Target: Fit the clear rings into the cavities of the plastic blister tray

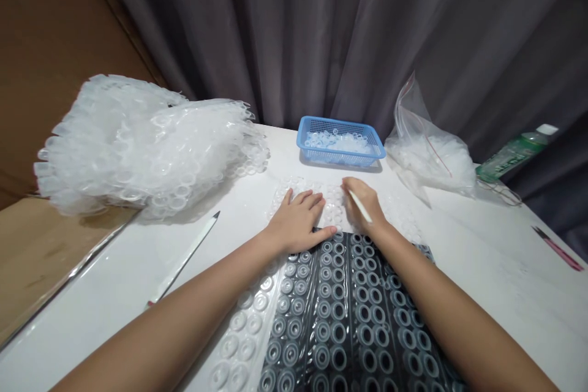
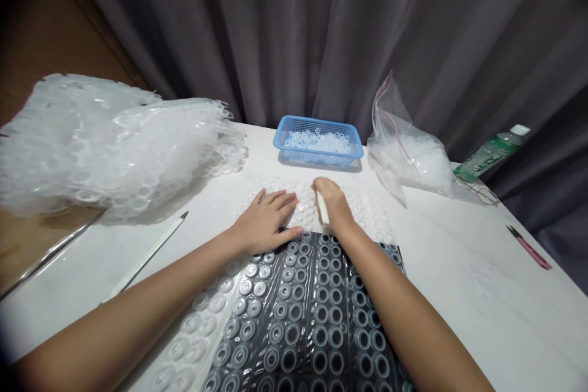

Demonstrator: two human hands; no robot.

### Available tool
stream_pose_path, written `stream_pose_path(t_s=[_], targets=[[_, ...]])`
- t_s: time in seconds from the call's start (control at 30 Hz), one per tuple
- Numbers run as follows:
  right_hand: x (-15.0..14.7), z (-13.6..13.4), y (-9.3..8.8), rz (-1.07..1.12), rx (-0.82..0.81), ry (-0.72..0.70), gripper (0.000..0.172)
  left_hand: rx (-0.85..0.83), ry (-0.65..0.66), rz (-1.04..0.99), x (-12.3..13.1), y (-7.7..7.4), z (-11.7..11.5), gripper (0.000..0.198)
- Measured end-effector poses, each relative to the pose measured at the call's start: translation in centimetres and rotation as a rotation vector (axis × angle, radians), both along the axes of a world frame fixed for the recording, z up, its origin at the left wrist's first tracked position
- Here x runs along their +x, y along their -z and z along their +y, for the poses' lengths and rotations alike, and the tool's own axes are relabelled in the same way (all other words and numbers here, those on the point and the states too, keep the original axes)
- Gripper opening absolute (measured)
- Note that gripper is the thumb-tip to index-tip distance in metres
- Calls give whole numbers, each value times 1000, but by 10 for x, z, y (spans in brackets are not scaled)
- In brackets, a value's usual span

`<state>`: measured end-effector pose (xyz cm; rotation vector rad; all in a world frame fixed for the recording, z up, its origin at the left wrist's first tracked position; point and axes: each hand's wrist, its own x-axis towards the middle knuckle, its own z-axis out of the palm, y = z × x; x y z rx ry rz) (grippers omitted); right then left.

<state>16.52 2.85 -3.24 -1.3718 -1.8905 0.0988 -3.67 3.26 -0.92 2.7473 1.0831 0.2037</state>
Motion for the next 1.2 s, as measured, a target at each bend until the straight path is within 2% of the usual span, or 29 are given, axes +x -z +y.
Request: stream_pose_path(t_s=[0.07,0.13,0.3,0.37,0.9,1.13,1.2], targets=[[4,-1,-3,80,44,119,17,1,-1,-5,0,0,0,72],[7,-5,-6,139,12,118,13,9,3,-18,-1,0,-1,71],[6,-16,-10,307,-367,-168,17,36,64,-55,-3,-2,-2,61],[4,-18,-10,309,-425,-209,17,30,70,-55,-2,-2,-2,61],[1,-17,-13,200,-417,-223,14,23,67,-24,-1,0,0,63],[-1,-17,-15,15,-235,-347,14,63,100,-16,-1,-3,-2,58],[-2,-18,-13,-39,-218,-345,17,79,114,-8,-1,-3,-3,54]])
